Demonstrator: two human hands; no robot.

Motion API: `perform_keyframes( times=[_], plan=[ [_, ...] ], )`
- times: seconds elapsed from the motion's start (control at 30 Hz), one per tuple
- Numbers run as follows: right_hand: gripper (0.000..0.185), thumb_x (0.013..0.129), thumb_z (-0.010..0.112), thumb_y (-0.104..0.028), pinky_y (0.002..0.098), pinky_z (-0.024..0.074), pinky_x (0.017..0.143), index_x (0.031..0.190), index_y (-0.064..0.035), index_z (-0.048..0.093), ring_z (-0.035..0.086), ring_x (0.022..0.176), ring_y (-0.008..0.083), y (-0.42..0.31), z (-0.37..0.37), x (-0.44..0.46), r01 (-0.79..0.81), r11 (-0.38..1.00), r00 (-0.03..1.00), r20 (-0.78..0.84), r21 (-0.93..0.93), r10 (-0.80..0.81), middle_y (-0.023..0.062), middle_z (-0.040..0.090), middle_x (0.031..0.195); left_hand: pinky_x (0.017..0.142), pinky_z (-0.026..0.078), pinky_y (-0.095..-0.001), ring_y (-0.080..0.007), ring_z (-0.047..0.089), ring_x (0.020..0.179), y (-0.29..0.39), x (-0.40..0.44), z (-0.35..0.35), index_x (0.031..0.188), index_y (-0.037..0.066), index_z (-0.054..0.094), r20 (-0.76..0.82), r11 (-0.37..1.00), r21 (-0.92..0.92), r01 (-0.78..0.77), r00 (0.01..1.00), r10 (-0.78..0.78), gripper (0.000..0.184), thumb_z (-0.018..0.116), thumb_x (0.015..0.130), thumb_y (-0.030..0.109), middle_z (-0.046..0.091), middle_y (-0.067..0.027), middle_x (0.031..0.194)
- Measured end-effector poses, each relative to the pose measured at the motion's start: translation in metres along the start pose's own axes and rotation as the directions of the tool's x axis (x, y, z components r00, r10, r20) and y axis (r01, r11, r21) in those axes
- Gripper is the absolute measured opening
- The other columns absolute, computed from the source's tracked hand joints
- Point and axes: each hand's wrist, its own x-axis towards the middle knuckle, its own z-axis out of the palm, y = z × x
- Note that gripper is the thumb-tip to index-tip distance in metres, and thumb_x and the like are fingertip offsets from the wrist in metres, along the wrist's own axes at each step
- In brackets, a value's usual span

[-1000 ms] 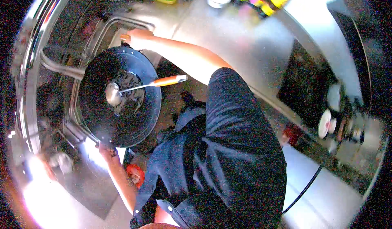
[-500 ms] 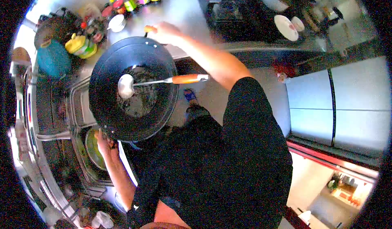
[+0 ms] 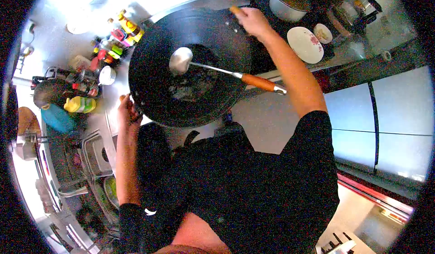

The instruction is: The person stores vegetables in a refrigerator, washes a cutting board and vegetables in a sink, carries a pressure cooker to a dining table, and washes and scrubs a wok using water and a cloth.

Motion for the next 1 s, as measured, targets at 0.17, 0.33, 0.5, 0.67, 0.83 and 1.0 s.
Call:
perform_keyframes(
  times=[0.17, 0.33, 0.5, 0.67, 0.83, 1.0],
  plan=[
    [0.059, 0.092, 0.052, -0.059, 0.0356, 0.046, 0.056, 0.093, -0.0011, 0.064, 0.058, 0.062, 0.0196, 0.043, -0.04, -0.004, -0.098, 0.994, 0.991, -0.092, -0.042, 0.094, 0.0073, 0.062, 0.073, 0.038, 0.025, -0.027, -0.0078, 0.035, 0.041, 0.008, 0.013, 0.062, 0.076, 0.025, 0.043, 0.117, 0.991, 0.133, 0.012, 0.993, -0.027, 0.022, 0.054, 0.094, 0.032, 0.036, 0.0082, 0.053],
    [0.063, 0.089, 0.054, -0.063, 0.0334, 0.045, 0.051, 0.097, -0.0019, 0.066, 0.057, 0.061, 0.0181, 0.049, -0.065, -0.006, -0.22, 0.976, 0.958, -0.193, -0.006, 0.214, 0.008, 0.062, 0.074, 0.046, 0.027, -0.028, -0.0089, 0.036, 0.041, 0.008, 0.05, 0.101, 0.072, 0.021, 0.044, 0.134, 0.981, 0.195, -0.002, 0.991, -0.025, 0.027, 0.061, 0.089, 0.033, 0.041, 0.0065, 0.055],
    [0.06, 0.088, 0.056, -0.062, 0.0369, 0.0492, 0.056, 0.093, -0.0031, 0.066, 0.056, 0.056, 0.0208, 0.074, -0.073, -0.009, -0.291, 0.957, 0.937, -0.202, -0.01, 0.284, 0.0066, 0.062, 0.072, 0.045, 0.028, -0.0288, -0.0086, 0.036, 0.045, 0.005, 0.084, 0.129, 0.077, 0.022, 0.045, 0.217, 0.962, 0.269, -0.037, 0.976, -0.023, 0.021, 0.057, 0.091, 0.032, 0.038, 0.0067, 0.057],
    [0.054, 0.093, 0.056, -0.052, 0.0318, 0.0388, 0.061, 0.1, 0.0, 0.069, 0.048, 0.067, 0.0119, 0.172, -0.09, -0.017, -0.03, 0.983, 0.898, -0.437, -0.183, -0.053, 0.0026, 0.054, 0.068, 0.043, 0.028, -0.0311, -0.0139, 0.035, 0.048, -0.058, 0.129, 0.166, 0.077, 0.021, 0.045, 0.148, 0.948, 0.315, -0.043, 0.989, -0.004, 0.024, 0.056, 0.089, 0.038, 0.037, 0.0024, 0.059],
    [0.052, 0.095, 0.053, -0.051, 0.0304, 0.0397, 0.062, 0.108, -0.0028, 0.066, 0.048, 0.066, 0.0143, 0.219, -0.134, -0.029, -0.277, 0.952, 0.915, -0.337, -0.129, 0.221, 0.0008, 0.053, 0.071, 0.039, 0.022, -0.0312, -0.0117, 0.034, 0.042, -0.068, 0.104, 0.21, 0.067, 0.02, 0.041, 0.235, 0.939, 0.344, -0.025, 0.97, -0.06, 0.03, 0.058, 0.088, 0.033, 0.038, 0.0031, 0.054],
    [0.051, 0.096, 0.051, -0.051, 0.0327, 0.0396, 0.061, 0.1, -0.0022, 0.066, 0.049, 0.067, 0.014, 0.241, -0.143, -0.033, -0.288, 0.915, 0.907, -0.387, -0.282, 0.166, 0.0017, 0.054, 0.074, 0.039, 0.018, -0.0312, -0.012, 0.029, 0.038, -0.065, 0.108, 0.225, 0.063, 0.02, 0.039, 0.289, 0.946, 0.322, 0.023, 0.95, -0.122, 0.034, 0.06, 0.087, 0.032, 0.034, 0.0037, 0.05]
  ],
)
